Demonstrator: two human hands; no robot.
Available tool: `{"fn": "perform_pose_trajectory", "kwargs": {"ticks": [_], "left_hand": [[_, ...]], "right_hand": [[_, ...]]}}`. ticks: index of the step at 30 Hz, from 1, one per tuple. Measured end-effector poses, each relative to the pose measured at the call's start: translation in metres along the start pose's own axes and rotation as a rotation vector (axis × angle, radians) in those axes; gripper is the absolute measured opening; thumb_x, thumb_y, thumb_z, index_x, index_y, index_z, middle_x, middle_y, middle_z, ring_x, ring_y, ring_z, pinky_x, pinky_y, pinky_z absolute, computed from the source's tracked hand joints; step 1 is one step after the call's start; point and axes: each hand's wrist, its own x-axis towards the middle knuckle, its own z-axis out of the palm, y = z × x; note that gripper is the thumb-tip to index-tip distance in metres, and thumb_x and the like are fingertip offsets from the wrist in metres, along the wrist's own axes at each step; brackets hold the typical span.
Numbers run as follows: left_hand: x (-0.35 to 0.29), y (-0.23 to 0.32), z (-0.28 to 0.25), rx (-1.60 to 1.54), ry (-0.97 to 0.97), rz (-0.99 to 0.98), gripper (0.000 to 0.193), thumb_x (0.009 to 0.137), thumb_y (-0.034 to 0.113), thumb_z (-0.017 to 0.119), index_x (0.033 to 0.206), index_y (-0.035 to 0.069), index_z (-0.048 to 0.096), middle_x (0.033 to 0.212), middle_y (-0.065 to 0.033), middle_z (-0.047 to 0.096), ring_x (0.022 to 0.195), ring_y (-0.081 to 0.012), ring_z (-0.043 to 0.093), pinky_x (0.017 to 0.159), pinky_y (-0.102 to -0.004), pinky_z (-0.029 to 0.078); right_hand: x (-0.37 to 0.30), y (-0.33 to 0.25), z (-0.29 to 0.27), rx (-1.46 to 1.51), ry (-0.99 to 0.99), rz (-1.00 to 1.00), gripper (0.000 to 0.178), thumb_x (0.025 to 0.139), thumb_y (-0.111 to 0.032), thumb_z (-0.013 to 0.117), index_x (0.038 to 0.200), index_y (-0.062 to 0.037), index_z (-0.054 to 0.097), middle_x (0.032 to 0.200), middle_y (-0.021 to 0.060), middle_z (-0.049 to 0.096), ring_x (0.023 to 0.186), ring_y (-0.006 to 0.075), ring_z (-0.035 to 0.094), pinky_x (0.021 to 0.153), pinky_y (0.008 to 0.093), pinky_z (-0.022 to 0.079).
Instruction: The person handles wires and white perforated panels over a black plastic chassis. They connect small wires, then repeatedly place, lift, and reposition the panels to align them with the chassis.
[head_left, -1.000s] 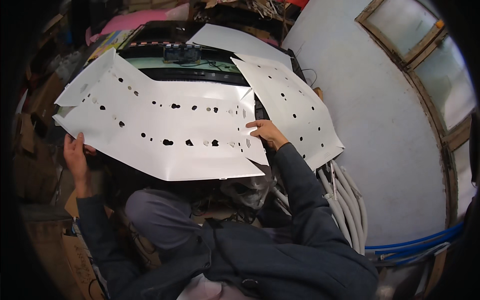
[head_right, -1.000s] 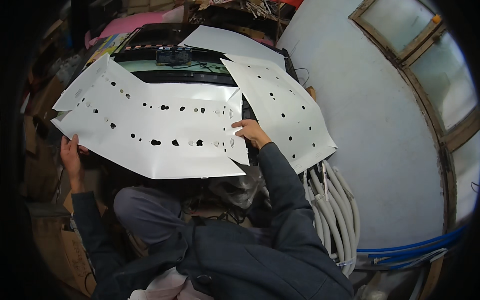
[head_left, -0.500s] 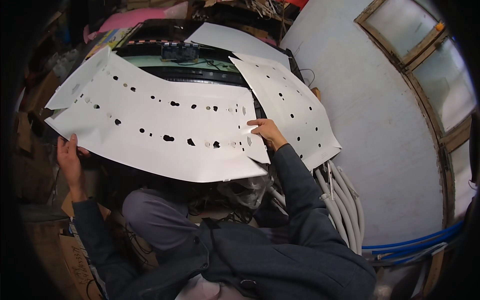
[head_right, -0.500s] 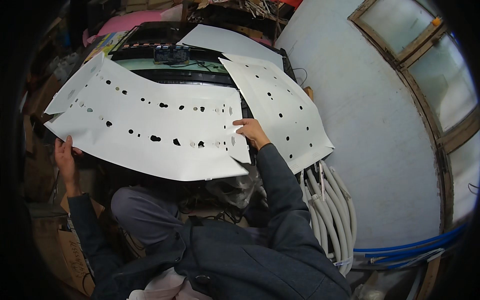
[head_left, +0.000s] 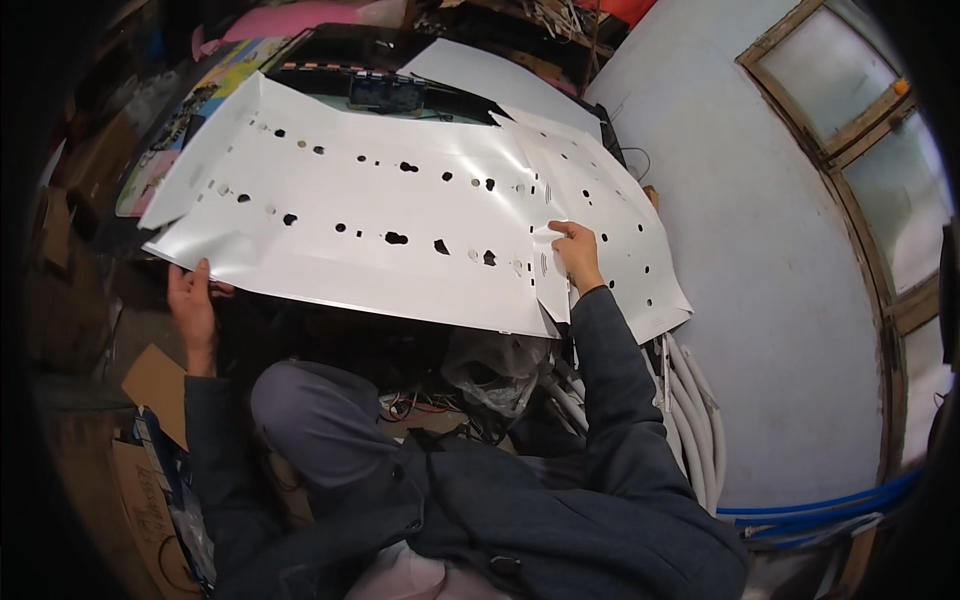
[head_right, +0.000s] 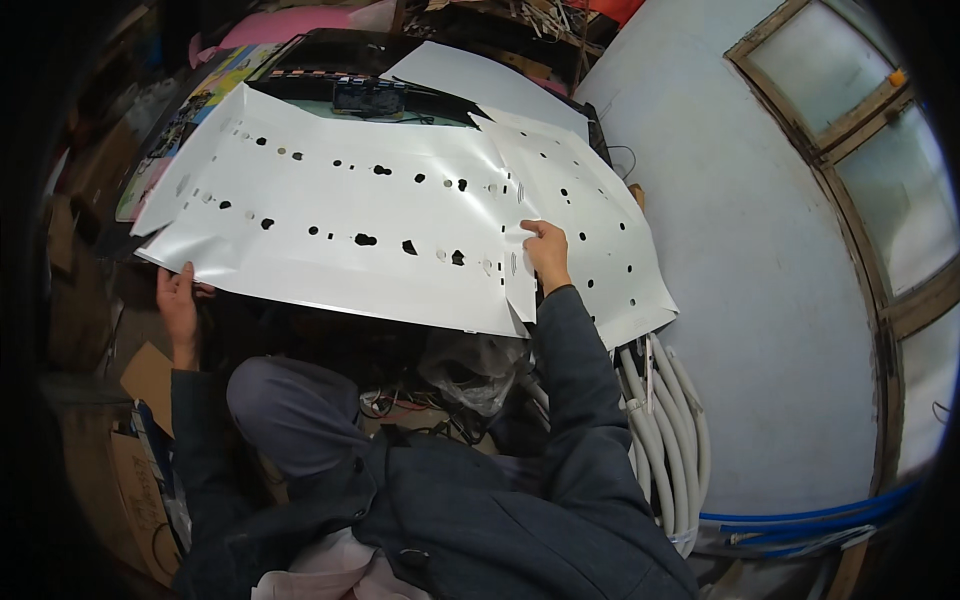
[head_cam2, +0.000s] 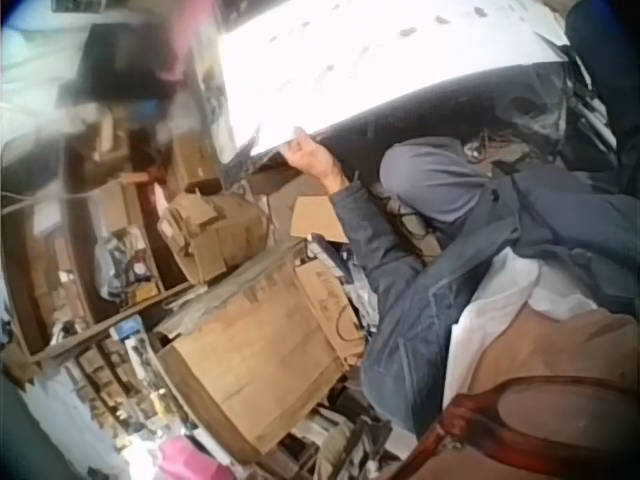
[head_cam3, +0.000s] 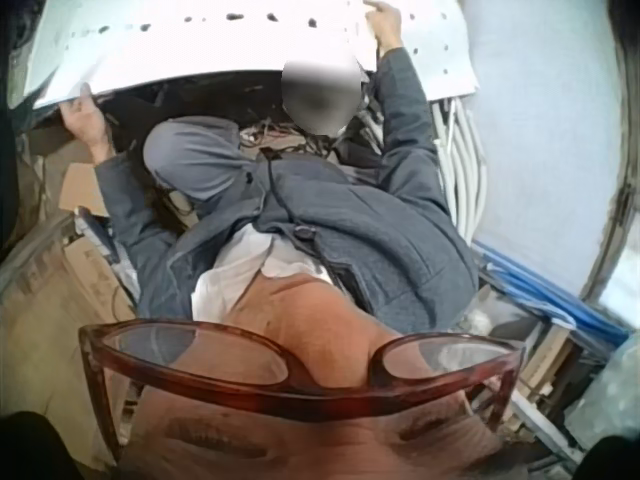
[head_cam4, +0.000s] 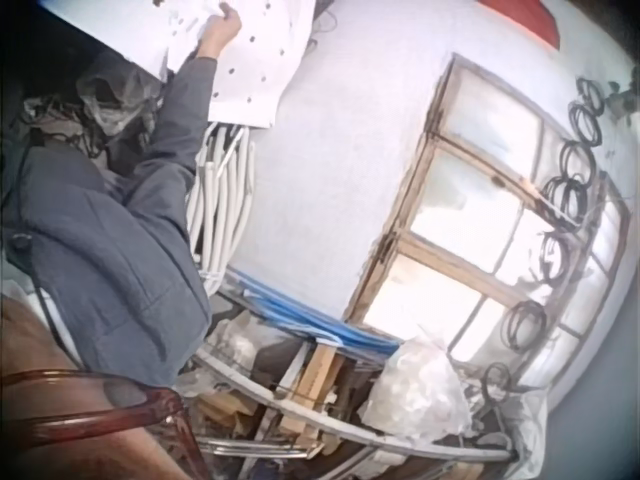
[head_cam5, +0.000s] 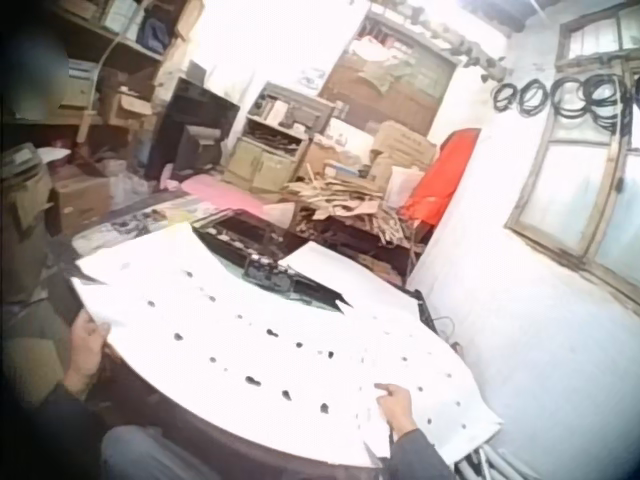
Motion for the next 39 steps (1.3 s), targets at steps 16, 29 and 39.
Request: {"fn": "perform_pose_trajectory", "kwargs": {"ticks": [16,29,39], "left_hand": [[-0.008,-0.007,0.005,0.004,0.059,-0.132,0.014,0.102,0.01,0.056,0.11,-0.001,0.051,0.079,-0.009,0.065,0.058,-0.0123,0.063,0.051,-0.0256,0.053],[-0.014,-0.023,0.011,0.048,-0.019,-0.308,0.022,0.099,0.008,0.057,0.117,-0.004,0.052,0.084,-0.012,0.067,0.061,-0.0173,0.066,0.052,-0.0283,0.056],[-0.003,-0.029,0.015,0.08,-0.054,-0.315,0.027,0.097,0.008,0.058,0.121,-0.005,0.054,0.084,-0.0137,0.067,0.061,-0.0189,0.068,0.051,-0.0292,0.056]], "right_hand": [[0.01,-0.027,0.002,-0.388,-0.446,-0.017,0.069,0.074,-0.01,0.074,0.141,-0.0037,0.056,0.132,0.0174,0.062,0.109,0.0301,0.063,0.094,0.0355,0.051],[0.013,-0.022,0.014,-0.59,0.053,-0.203,0.045,0.076,-0.011,0.072,0.121,-0.0043,0.069,0.116,0.0203,0.071,0.109,0.0382,0.067,0.097,0.0421,0.053],[0.0,-0.021,0.003,-0.678,-0.062,-0.217,0.049,0.073,-0.015,0.075,0.121,-0.004,0.068,0.118,0.0208,0.07,0.11,0.0371,0.067,0.096,0.0413,0.053]]}}
